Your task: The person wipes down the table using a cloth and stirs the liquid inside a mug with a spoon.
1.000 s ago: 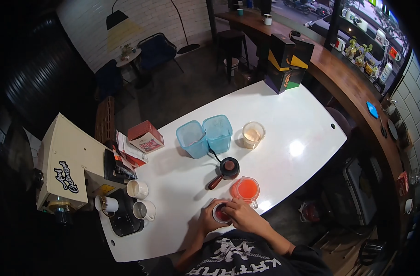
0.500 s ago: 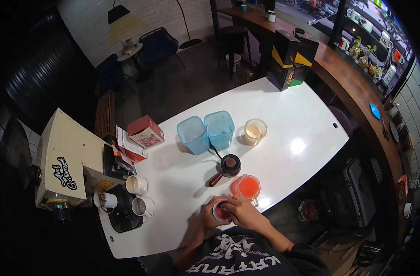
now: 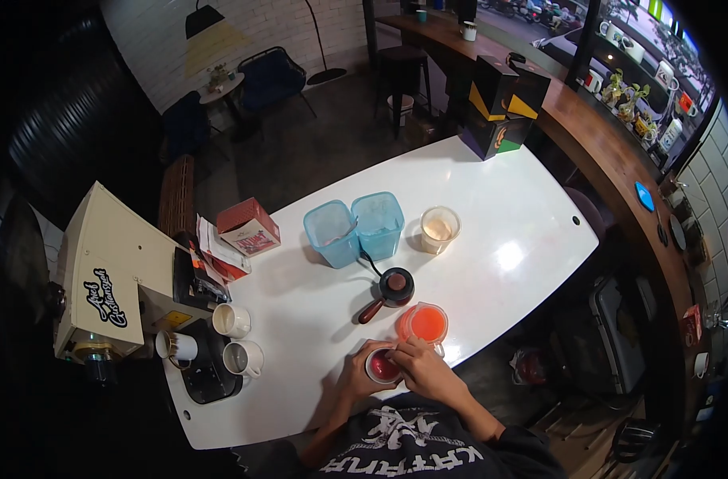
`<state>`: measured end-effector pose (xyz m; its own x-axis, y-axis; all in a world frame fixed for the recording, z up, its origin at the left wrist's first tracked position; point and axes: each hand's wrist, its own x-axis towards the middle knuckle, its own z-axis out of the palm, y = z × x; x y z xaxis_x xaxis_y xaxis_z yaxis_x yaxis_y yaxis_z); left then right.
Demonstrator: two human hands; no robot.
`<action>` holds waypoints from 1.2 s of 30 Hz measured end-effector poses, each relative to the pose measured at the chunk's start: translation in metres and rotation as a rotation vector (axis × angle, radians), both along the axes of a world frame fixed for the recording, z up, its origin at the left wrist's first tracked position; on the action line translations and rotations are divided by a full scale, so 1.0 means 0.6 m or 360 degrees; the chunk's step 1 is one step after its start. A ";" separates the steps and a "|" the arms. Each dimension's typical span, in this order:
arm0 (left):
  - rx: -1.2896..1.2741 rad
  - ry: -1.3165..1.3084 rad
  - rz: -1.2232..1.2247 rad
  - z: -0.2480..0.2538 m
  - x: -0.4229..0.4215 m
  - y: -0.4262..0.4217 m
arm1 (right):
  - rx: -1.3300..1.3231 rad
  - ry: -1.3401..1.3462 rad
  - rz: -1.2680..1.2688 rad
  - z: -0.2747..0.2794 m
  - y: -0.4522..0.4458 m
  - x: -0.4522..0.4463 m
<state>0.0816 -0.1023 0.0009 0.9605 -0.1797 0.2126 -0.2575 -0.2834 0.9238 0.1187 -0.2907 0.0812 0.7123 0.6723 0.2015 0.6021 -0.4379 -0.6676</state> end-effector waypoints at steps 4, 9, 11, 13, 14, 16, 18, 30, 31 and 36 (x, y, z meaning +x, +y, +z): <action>0.0076 -0.0041 -0.0004 -0.010 0.002 0.005 | 0.0081 0.0024 0.0074 -0.009 0.004 -0.011; 0.0070 -0.0006 0.0005 0.006 0.004 0.002 | 0.0030 0.0047 0.0072 -0.006 -0.004 -0.015; 0.0089 -0.0034 0.0023 0.002 0.003 0.002 | -0.0019 0.0034 0.0026 0.003 -0.005 -0.013; 0.0089 -0.0041 0.0022 0.004 0.001 0.002 | -0.0073 0.0018 -0.0022 0.007 -0.005 -0.012; 0.0092 -0.0051 0.0020 0.005 0.003 0.002 | -0.0046 -0.0004 -0.0058 0.008 -0.003 -0.011; 0.0091 -0.0067 0.0024 0.004 0.004 0.002 | -0.0021 -0.0026 -0.0087 0.008 0.000 -0.010; 0.0097 -0.0077 0.0032 0.005 0.001 0.003 | -0.0033 0.0013 -0.0031 0.003 0.004 -0.009; 0.0151 -0.0091 0.0053 0.011 0.002 0.000 | -0.0041 0.0051 0.0091 0.001 -0.005 -0.012; 0.0166 -0.0097 0.0064 0.011 0.002 -0.001 | -0.0040 0.0048 0.0094 0.002 -0.004 -0.011; 0.0160 -0.0140 0.0114 0.006 0.001 0.002 | 0.0038 -0.0043 -0.0033 -0.004 0.008 -0.013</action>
